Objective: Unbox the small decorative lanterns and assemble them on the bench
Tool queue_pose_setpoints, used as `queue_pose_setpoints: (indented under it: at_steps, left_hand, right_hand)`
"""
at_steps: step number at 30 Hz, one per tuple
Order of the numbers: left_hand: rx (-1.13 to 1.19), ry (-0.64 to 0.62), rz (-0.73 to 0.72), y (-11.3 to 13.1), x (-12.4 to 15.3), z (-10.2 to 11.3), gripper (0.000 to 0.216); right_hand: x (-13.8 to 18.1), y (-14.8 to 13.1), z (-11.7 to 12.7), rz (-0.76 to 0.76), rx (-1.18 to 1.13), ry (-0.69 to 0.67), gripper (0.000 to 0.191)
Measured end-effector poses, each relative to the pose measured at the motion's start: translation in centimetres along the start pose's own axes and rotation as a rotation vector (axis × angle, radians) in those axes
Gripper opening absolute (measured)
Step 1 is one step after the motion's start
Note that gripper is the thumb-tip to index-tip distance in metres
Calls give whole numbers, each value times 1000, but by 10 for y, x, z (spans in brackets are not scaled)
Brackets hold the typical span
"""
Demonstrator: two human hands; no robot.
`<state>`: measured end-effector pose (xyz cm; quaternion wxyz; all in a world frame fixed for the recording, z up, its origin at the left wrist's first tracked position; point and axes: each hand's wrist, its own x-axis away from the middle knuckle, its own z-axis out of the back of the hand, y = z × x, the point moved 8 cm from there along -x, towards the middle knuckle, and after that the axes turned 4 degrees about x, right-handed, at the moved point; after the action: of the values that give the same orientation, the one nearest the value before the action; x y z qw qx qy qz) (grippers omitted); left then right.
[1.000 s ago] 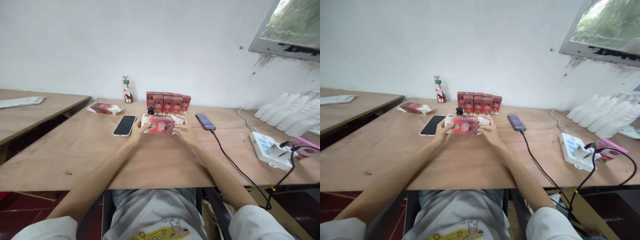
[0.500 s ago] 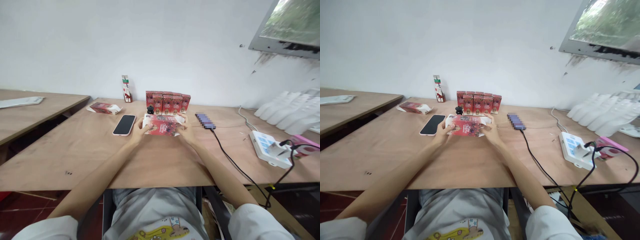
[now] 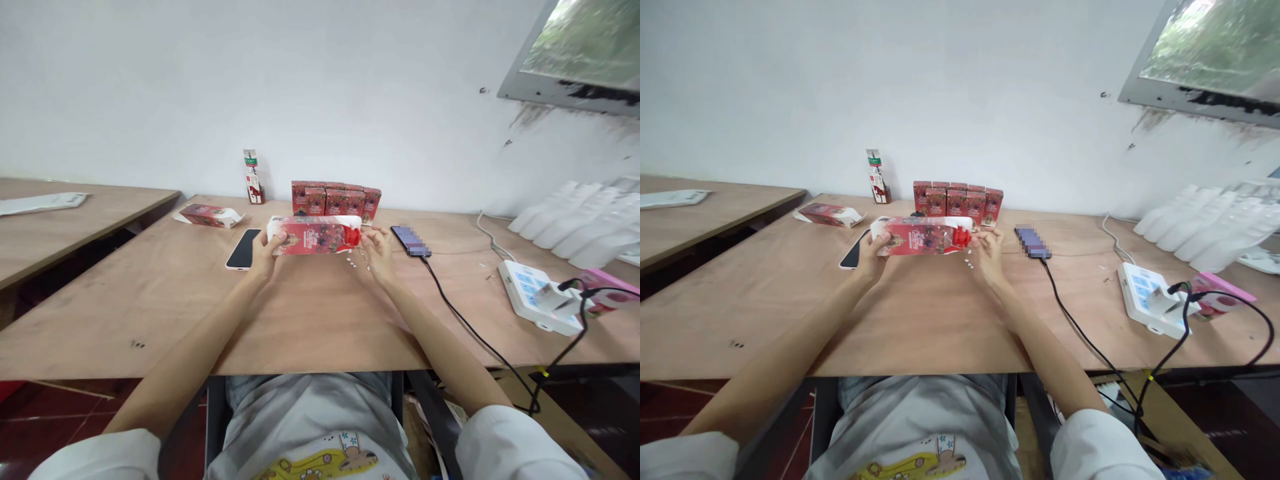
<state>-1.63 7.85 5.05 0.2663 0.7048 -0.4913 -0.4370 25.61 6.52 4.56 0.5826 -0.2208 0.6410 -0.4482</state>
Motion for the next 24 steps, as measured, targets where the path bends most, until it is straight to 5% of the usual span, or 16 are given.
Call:
queue_pose_setpoints:
  at_steps: [5, 10, 15, 20, 24]
  left_hand:
    - [20, 75, -2, 7, -12, 14, 43]
    - [167, 232, -8, 14, -23, 39, 43]
    - [280, 215, 115, 13, -26, 41, 57]
    - [307, 213, 208, 0, -25, 41, 57]
    - [322, 218, 262, -7, -22, 37, 55]
  right_hand:
    - [-8, 22, 4, -239, -461, 17, 39]
    - [-25, 36, 16, -293, -479, 71, 41]
    - [-52, 33, 1, -279, -131, -42, 30]
    - [-75, 3, -48, -21, 433, -247, 12]
    - [-81, -6, -75, 75, 619, -328, 5]
